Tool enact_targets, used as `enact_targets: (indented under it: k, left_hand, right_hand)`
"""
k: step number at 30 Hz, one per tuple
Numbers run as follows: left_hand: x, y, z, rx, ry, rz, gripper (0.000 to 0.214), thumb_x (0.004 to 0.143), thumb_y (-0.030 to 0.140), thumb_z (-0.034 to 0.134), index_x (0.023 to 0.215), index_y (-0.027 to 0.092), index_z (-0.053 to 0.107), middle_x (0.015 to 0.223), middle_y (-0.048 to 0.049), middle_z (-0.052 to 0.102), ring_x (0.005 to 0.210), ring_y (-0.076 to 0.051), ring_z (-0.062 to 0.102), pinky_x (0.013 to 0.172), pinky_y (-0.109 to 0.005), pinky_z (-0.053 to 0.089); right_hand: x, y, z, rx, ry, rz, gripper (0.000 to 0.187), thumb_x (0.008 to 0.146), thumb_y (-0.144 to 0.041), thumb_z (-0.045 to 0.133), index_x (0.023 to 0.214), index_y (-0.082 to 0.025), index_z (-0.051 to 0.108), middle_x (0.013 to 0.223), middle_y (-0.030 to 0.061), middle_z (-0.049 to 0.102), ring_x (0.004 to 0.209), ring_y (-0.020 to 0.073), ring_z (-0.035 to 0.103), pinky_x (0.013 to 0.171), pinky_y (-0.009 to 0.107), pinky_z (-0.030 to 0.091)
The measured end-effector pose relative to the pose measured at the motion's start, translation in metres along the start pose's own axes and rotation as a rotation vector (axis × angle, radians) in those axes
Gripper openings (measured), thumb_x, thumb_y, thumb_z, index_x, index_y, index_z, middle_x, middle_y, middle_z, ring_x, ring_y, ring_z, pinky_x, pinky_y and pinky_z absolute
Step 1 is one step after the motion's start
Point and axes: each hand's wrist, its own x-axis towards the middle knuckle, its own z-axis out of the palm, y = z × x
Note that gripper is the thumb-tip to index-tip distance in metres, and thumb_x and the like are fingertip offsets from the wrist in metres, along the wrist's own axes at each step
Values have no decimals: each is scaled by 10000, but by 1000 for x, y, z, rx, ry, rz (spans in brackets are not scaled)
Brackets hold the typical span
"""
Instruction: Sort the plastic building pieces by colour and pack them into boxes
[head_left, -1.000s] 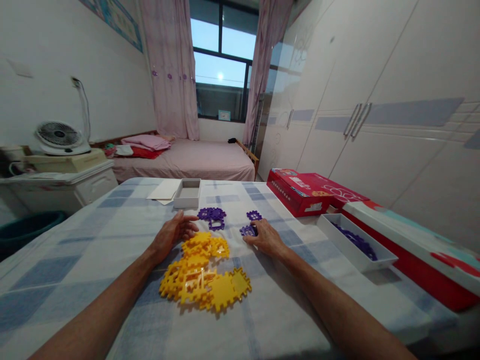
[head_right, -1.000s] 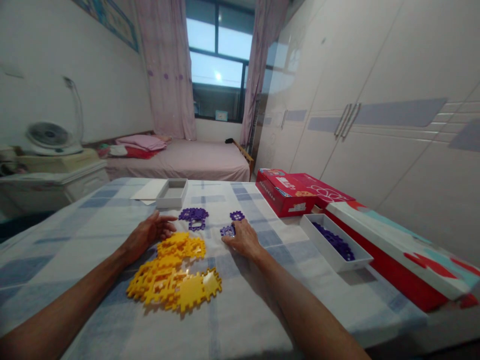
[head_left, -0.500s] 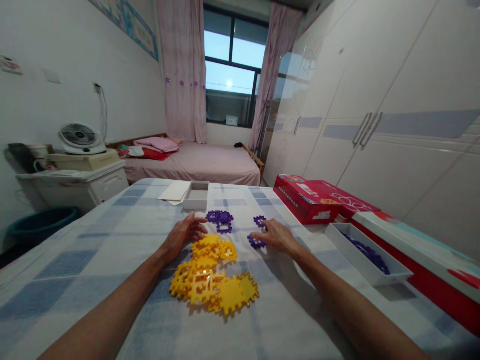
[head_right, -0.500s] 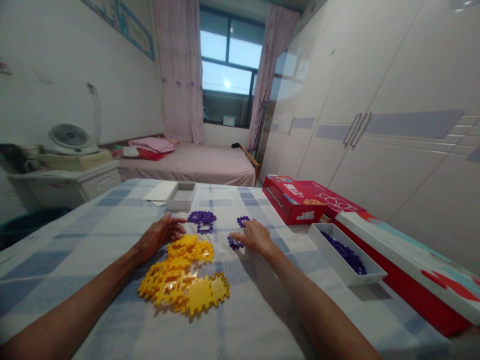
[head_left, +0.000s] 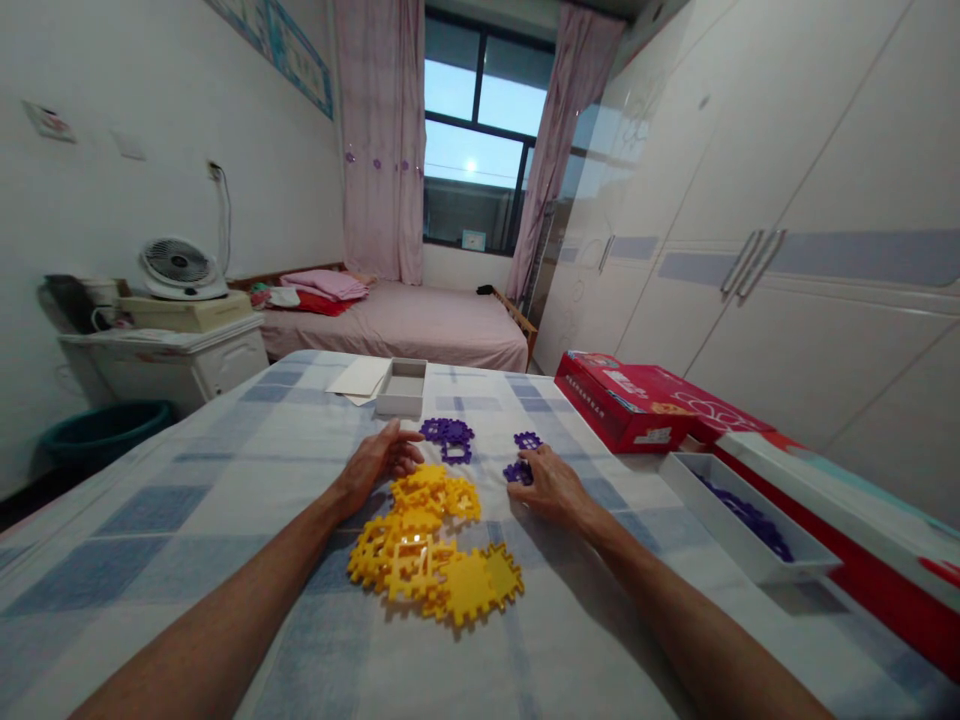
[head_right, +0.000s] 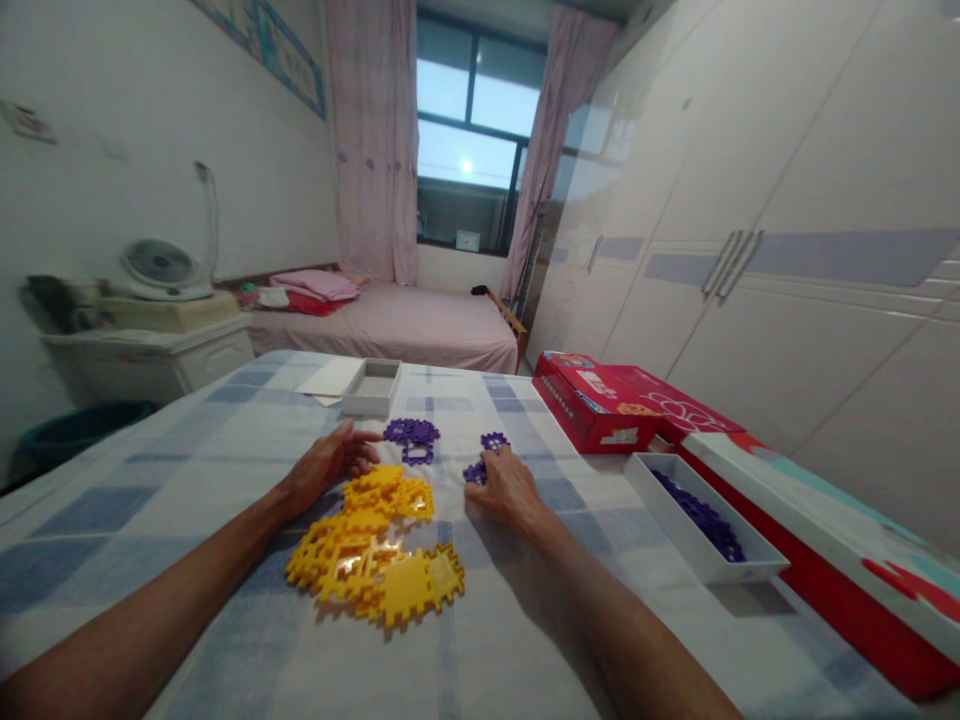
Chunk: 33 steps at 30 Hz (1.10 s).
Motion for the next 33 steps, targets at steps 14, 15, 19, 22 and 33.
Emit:
enact_targets:
  k: [14,15,19,22,33]
  left_hand:
    - [-2,1,1,27,-5,23,606,753,654,543,970,98,649,748,-71,672,615,-139,596,591,-249,429]
    - [-2,1,1,26,-7,21,605,752,654,545,969,99,649,750,-71,672,616,-140,596,591,-250,429]
    - [-1,1,2,22,2,12,599,748,651,552,969,103,650,746,-65,674,609,-134,595,590,-244,427]
    - [-1,2,2,19,16,2,595,740,655,555,950,107,653,724,-58,670,590,-128,589,577,-239,422]
    - [-2,1,-3,40,-14,-5,577,755,639,556,979,119,666,762,-72,688,621,-144,599,603,-253,457]
  right_hand:
    - [22,15,-14,120,122,1,530,775,-262,516,1270,-74,511,1190,145,575,1078,205,540,942,273,387]
    - [29,16,-17,84,148,29,512,795,-267,494,1273,-81,512,1205,143,575,1097,202,536,951,269,379]
    - [54,19,-15,-14,134,134,432,811,-311,483,1172,-103,596,1173,172,596,1096,256,550,913,329,402]
    - [62,20,-1,-20,85,174,394,757,-350,557,1053,-109,655,1113,199,615,1044,311,578,838,382,436]
    - [71,39,5,305,143,194,424,708,-273,658,1123,-182,649,997,40,709,934,187,652,808,270,492]
